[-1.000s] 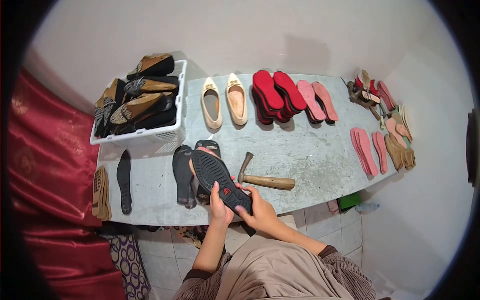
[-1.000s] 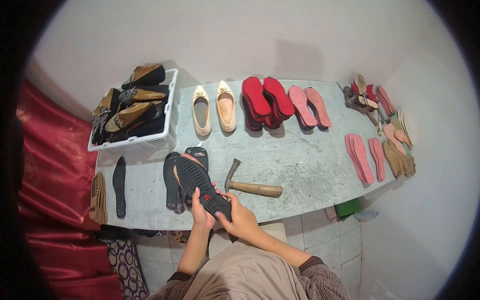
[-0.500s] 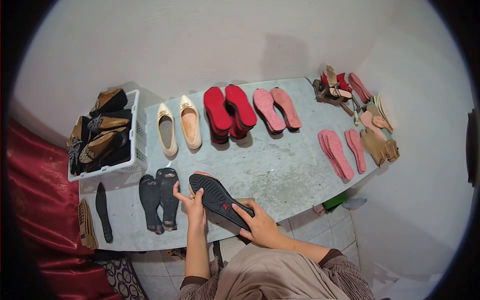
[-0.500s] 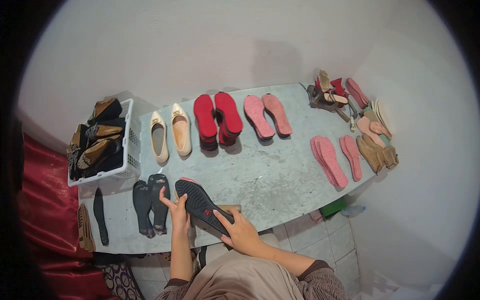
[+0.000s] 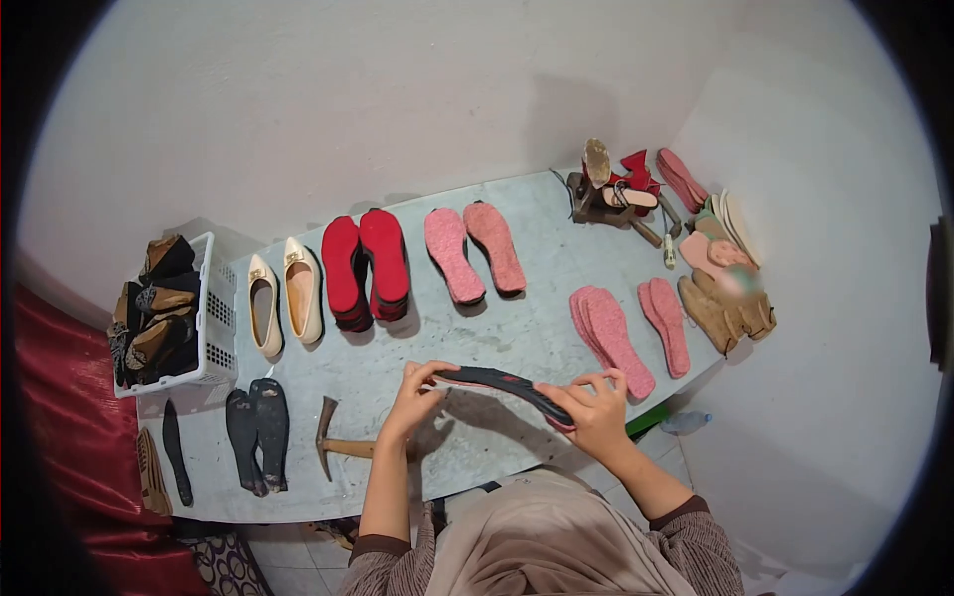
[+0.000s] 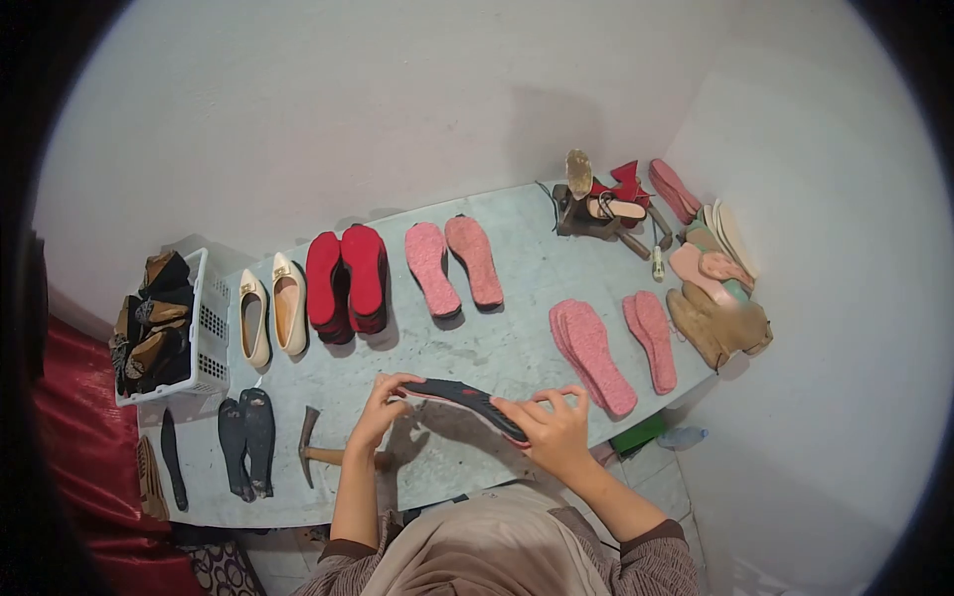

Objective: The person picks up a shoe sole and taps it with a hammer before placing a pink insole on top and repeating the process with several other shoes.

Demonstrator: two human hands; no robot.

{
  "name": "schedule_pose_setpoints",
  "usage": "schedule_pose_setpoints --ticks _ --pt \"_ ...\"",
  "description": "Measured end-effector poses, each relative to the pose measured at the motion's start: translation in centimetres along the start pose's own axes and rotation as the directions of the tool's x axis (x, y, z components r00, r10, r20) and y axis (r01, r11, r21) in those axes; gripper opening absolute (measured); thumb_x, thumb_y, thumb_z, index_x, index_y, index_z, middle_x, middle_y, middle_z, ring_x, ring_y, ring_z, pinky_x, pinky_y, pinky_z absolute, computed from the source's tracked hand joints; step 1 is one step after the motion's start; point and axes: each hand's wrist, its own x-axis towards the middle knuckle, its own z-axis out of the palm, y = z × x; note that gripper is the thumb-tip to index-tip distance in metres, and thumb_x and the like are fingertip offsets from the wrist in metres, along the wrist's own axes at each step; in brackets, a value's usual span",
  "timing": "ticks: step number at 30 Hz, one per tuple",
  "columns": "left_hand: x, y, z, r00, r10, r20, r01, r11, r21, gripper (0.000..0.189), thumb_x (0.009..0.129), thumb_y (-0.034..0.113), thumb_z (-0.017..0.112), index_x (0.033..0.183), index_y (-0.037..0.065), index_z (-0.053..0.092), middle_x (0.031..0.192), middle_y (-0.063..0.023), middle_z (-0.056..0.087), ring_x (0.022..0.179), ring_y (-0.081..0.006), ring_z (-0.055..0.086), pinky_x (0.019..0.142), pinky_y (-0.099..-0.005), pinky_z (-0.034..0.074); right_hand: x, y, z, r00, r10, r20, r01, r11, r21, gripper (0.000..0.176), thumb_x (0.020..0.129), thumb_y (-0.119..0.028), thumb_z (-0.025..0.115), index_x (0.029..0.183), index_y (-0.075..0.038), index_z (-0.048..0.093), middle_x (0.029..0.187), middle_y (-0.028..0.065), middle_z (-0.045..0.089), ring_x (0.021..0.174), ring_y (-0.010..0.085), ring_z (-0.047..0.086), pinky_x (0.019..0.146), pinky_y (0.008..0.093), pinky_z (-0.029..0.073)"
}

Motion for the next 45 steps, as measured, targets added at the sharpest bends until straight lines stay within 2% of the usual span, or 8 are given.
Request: schedule_pose_setpoints --ticks 4,5,10,14,16,19,28,45 --pt "2.9 0.8 3.7 0.964 0.238 -0.119 -0.232 0.971 0.062 0.025 0.069 0.001 0.067 0.090 0.013 0.068 0.107 -0.0094 0.041 0.108 -0.0204 0.043 0.079 -0.0274 0.044 0.7 4.2 -1.3 0.995 0.091 0.027 -0.093 0.991 0.093 0.037 0.066 -0.027 0.072 0.102 -0.023 0.065 0.071 -0.0077 0.059 0.075 0.0137 0.052 0.079 0.0392 0.030" --pt "3.7 0.8 3.9 0.988 0.152 -0.019 -0.153 0.974 -0.167 0.026 0.072 -0.005 0.062 0.095 0.007 0.064 0.103 -0.0056 0.046 0.092 -0.0167 0.054 0.079 -0.0255 0.046 1.2 4.8 -1.5 0.993 0.114 0.010 -0.114 0.987 0.111 0.031 0.069 -0.026 0.072 0.098 -0.020 0.067 0.069 -0.0047 0.060 0.073 0.0147 0.053 0.078 0.0364 0.030" --pt "9.1 2.1 3.9 0.986 0.120 -0.116 -0.139 0.974 -0.177 0.029 0.071 -0.005 0.065 0.099 0.003 0.059 0.097 -0.0041 0.056 0.089 -0.0162 0.056 0.079 -0.0277 0.046 1.7 8.2 2.6 0.958 0.282 -0.052 -0.247 0.904 0.348 0.025 0.072 -0.020 0.071 0.095 -0.011 0.068 0.071 0.0032 0.061 0.073 0.0185 0.056 0.073 0.0317 0.038" --pt "16.1 3.1 2.9 0.974 0.051 -0.219 -0.108 0.960 -0.259 0.036 0.066 0.000 0.072 0.099 0.003 0.056 0.093 -0.0041 0.060 0.094 -0.0153 0.055 0.081 -0.0294 0.043 2.2 10.2 8.2 0.848 0.526 0.066 -0.423 0.597 0.682 0.023 0.078 -0.017 0.067 0.095 -0.002 0.066 0.077 0.0106 0.062 0.073 0.0200 0.058 0.067 0.0309 0.045" --pt "19.9 4.2 2.8 0.950 0.124 -0.287 -0.124 0.992 0.020 0.038 0.065 0.001 0.074 0.099 0.003 0.056 0.096 -0.0093 0.062 0.095 -0.0203 0.057 0.081 -0.0309 0.044 3.6 10.7 10.7 0.782 0.601 0.168 -0.494 0.431 0.755 0.030 0.077 -0.019 0.068 0.100 -0.001 0.063 0.080 0.0119 0.063 0.071 0.0210 0.060 0.064 0.0310 0.046" --pt "25.3 5.5 3.4 0.867 0.372 -0.333 -0.211 0.878 0.429 0.038 0.065 0.003 0.074 0.098 0.002 0.055 0.092 -0.0153 0.060 0.088 -0.0270 0.059 0.077 -0.0355 0.046 6.2 12.2 13.6 0.747 0.587 0.312 -0.622 0.450 0.641 0.043 0.078 -0.026 0.068 0.110 -0.001 0.054 0.083 0.0170 0.065 0.075 0.0241 0.064 0.065 0.0319 0.048" --pt "38.5 6.7 5.0 0.796 0.577 -0.182 -0.237 0.575 0.783 0.033 0.065 -0.005 0.064 0.096 0.001 0.054 0.092 -0.0184 0.058 0.089 -0.0377 0.053 0.077 -0.0439 0.044 12.9 13.7 22.5 0.751 0.574 0.327 -0.642 0.517 0.567 0.055 0.083 -0.027 0.058 0.129 -0.010 0.034 0.086 0.0277 0.061 0.079 0.0453 0.060 0.066 0.0497 0.047" --pt "39.7 3.6 7.8 0.883 0.433 -0.181 0.061 0.276 0.959 0.014 0.079 0.017 0.052 0.089 0.018 0.061 0.089 -0.0020 0.062 0.097 -0.0217 0.050 0.074 -0.0399 0.035 15.8 15.3 22.3 0.654 0.472 0.591 -0.589 0.808 0.007 0.045 0.090 -0.040 0.040 0.134 -0.037 0.031 0.068 0.0182 0.063 0.061 0.0358 0.063 0.052 0.0487 0.048"
